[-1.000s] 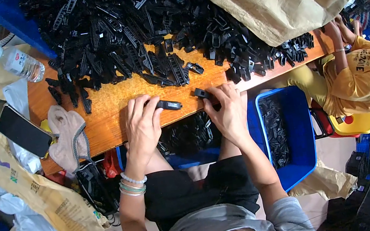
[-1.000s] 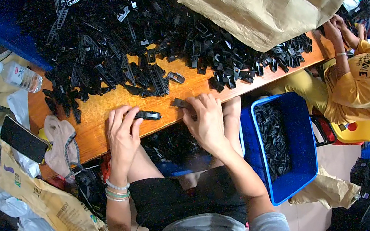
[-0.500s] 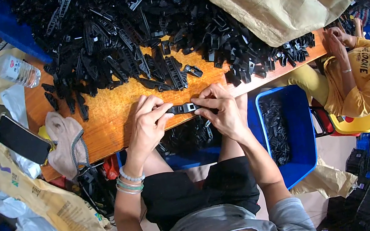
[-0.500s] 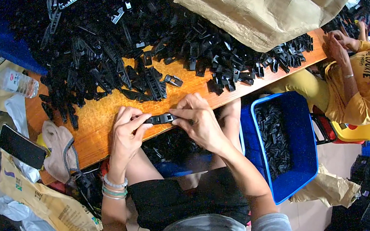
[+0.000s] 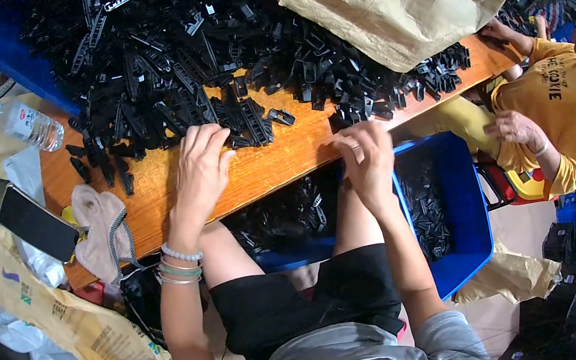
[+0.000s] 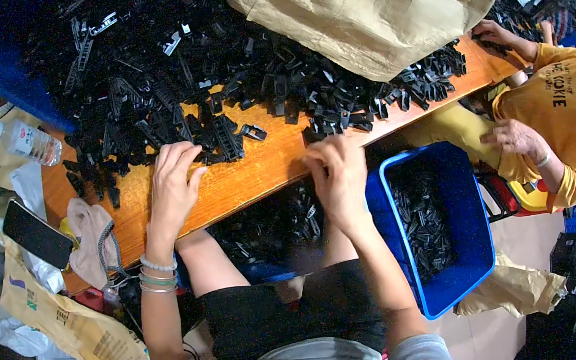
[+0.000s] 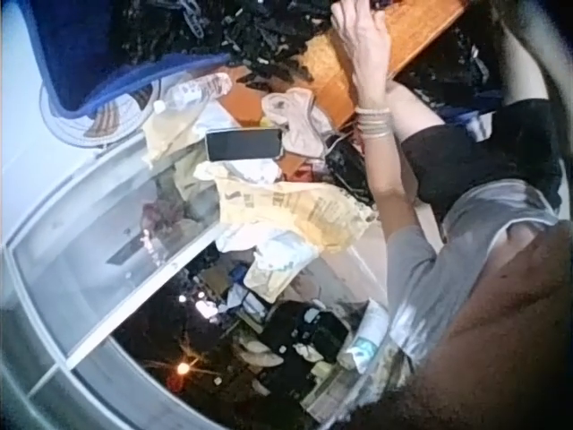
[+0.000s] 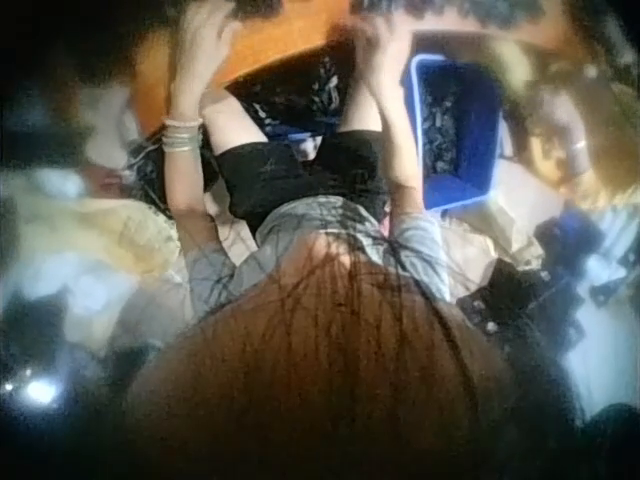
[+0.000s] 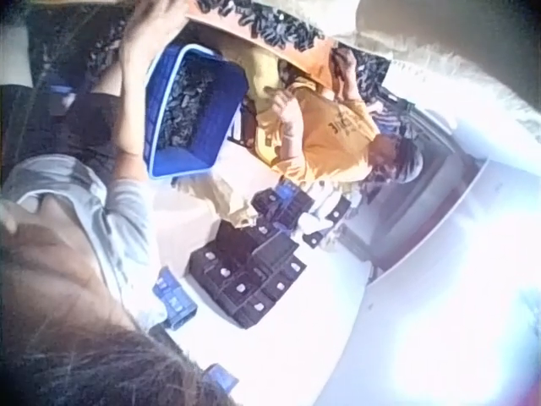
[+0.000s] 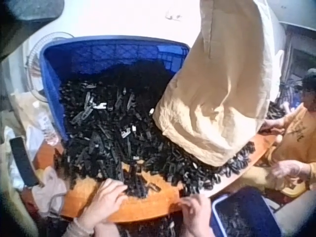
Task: The person wipes their hands with a cloth, then repeatedly picks up plastic components from a pile on the table, assembles them together by hand, and drops them into a container below.
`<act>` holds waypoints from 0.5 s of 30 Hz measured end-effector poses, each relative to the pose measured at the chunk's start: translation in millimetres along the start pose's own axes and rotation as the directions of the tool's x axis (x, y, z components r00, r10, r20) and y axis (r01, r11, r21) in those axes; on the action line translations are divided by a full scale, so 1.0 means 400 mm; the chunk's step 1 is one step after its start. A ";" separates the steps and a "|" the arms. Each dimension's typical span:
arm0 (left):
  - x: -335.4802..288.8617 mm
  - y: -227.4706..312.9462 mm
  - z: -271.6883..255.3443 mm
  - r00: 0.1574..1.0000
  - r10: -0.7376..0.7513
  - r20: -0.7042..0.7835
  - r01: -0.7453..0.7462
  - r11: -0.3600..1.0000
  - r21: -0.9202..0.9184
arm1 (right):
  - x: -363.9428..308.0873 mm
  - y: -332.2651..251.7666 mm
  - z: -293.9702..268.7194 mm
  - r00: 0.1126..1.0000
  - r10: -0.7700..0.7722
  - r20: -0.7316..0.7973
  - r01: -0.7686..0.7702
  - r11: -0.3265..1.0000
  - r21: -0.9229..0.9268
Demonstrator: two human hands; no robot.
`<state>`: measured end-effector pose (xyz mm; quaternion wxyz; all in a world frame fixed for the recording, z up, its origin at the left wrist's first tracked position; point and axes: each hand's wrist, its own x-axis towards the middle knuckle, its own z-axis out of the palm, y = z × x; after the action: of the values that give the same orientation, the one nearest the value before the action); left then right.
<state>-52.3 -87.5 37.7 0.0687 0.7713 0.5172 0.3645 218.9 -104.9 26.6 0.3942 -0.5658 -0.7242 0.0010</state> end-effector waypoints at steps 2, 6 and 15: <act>0.006 0.004 0.005 0.991 0.055 0.122 -0.071 0.989 0.128 | 0.019 0.031 0.007 0.999 -0.014 -0.040 0.011 0.997 -0.080; -0.020 0.018 -0.007 0.974 0.134 0.183 -0.155 0.982 0.104 | 0.034 0.038 0.035 1.000 -0.006 0.010 0.008 0.976 -0.216; -0.020 -0.010 -0.012 0.992 0.043 0.121 -0.028 0.993 -0.116 | 0.051 0.000 0.072 0.986 -0.090 0.143 0.131 0.940 -0.315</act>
<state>-59.8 -93.9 35.2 0.1381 0.7962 0.4765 0.3462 201.5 -75.1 18.3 0.2490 -0.5798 -0.7688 -0.1042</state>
